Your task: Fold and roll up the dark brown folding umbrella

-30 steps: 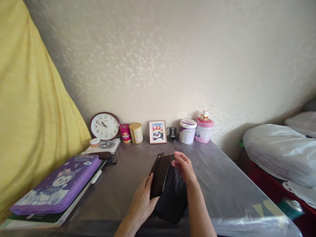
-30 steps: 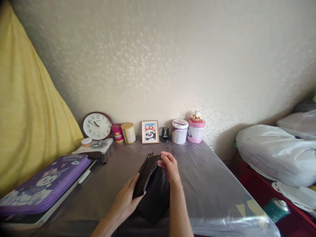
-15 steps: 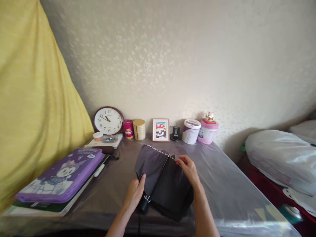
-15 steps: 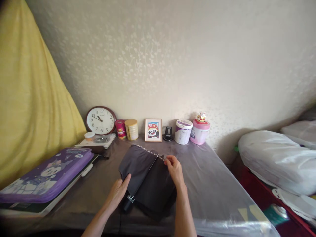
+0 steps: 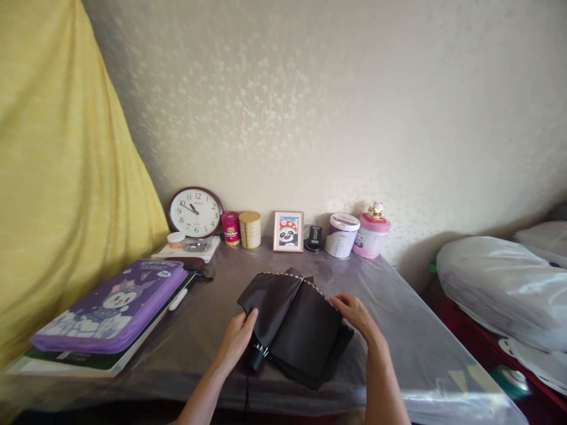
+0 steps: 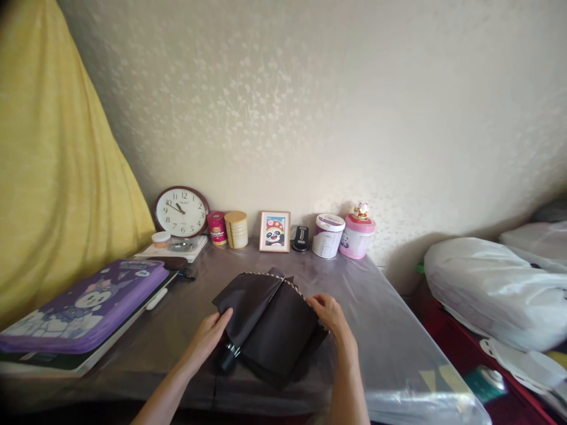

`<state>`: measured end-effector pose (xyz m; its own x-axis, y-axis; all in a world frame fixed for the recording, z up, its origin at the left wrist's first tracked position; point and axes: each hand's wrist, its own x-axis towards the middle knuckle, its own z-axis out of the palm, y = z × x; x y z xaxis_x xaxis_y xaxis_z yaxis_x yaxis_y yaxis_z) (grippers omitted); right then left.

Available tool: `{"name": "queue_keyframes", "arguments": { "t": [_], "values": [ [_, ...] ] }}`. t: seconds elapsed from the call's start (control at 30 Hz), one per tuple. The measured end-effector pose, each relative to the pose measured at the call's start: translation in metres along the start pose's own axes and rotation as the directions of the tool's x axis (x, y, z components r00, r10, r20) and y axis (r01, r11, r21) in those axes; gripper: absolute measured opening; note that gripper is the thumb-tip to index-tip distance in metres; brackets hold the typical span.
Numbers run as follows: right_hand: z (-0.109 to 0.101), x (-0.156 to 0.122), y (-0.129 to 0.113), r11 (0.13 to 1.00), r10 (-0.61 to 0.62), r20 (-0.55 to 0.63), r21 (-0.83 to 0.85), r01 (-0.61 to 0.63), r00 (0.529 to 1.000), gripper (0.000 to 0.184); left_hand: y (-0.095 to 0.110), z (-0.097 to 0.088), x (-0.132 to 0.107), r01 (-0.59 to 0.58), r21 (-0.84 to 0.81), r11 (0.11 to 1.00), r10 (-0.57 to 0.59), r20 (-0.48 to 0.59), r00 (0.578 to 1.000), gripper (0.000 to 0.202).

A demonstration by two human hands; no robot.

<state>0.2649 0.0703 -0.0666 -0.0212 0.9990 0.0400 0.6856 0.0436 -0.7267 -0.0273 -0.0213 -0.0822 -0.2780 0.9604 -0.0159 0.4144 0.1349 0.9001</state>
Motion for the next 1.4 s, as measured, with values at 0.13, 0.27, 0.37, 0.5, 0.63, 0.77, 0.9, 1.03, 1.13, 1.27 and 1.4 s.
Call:
{"name": "queue_keyframes", "arguments": {
  "t": [0.13,0.27,0.37,0.5,0.63,0.77,0.9,1.03,1.13,1.27,1.4],
  "values": [
    [-0.003,-0.002,0.009,0.998,0.007,0.033,0.064,-0.009,0.999,0.028,0.011,-0.002,-0.005,0.019,-0.08,0.997,-0.013,0.08,0.997,0.042],
    [-0.004,-0.002,0.017,0.989,0.065,0.149,0.124,-0.084,0.987,0.025,0.016,-0.003,-0.009,0.042,-0.067,0.997,-0.037,0.068,0.997,0.038],
    [-0.004,0.0,0.022,0.984,0.078,0.183,0.146,-0.106,0.98,0.022,0.012,-0.002,-0.009,0.048,-0.058,0.997,-0.045,0.052,0.998,0.038],
    [-0.005,0.0,0.02,0.975,0.082,0.181,0.187,-0.116,0.98,0.021,0.006,-0.001,-0.007,0.04,-0.1,0.994,-0.037,0.034,0.999,0.038],
    [-0.01,-0.003,0.01,0.971,0.041,0.099,0.229,-0.063,0.994,0.022,0.005,-0.001,-0.007,0.055,-0.169,0.984,-0.043,0.072,0.996,0.04],
    [-0.01,-0.008,-0.001,0.923,0.129,0.16,0.341,-0.177,0.979,0.024,0.004,0.0,-0.007,0.084,-0.263,0.961,-0.056,0.112,0.992,0.043],
    [-0.012,-0.014,-0.011,0.863,0.145,0.22,0.449,-0.232,0.965,0.027,0.0,0.001,-0.006,0.088,-0.348,0.933,-0.046,0.126,0.991,0.044],
    [-0.014,-0.017,-0.024,0.769,0.043,0.2,0.619,-0.16,0.979,0.032,0.003,0.002,-0.006,0.108,-0.401,0.91,-0.062,0.125,0.99,0.048],
    [-0.006,-0.015,-0.033,0.645,-0.001,0.146,0.756,-0.111,0.989,0.029,0.009,0.001,-0.008,0.153,-0.433,0.888,-0.101,0.142,0.985,0.047],
    [0.013,-0.007,-0.049,0.456,-0.016,0.107,0.886,-0.088,0.994,0.03,0.011,0.001,-0.01,0.185,-0.477,0.859,-0.123,0.158,0.98,0.04],
    [0.034,-0.002,-0.069,0.331,-0.1,0.098,0.942,-0.06,0.99,0.035,0.005,0.0,-0.009,0.226,-0.434,0.872,-0.191,0.124,0.974,0.029]
  ]
}}
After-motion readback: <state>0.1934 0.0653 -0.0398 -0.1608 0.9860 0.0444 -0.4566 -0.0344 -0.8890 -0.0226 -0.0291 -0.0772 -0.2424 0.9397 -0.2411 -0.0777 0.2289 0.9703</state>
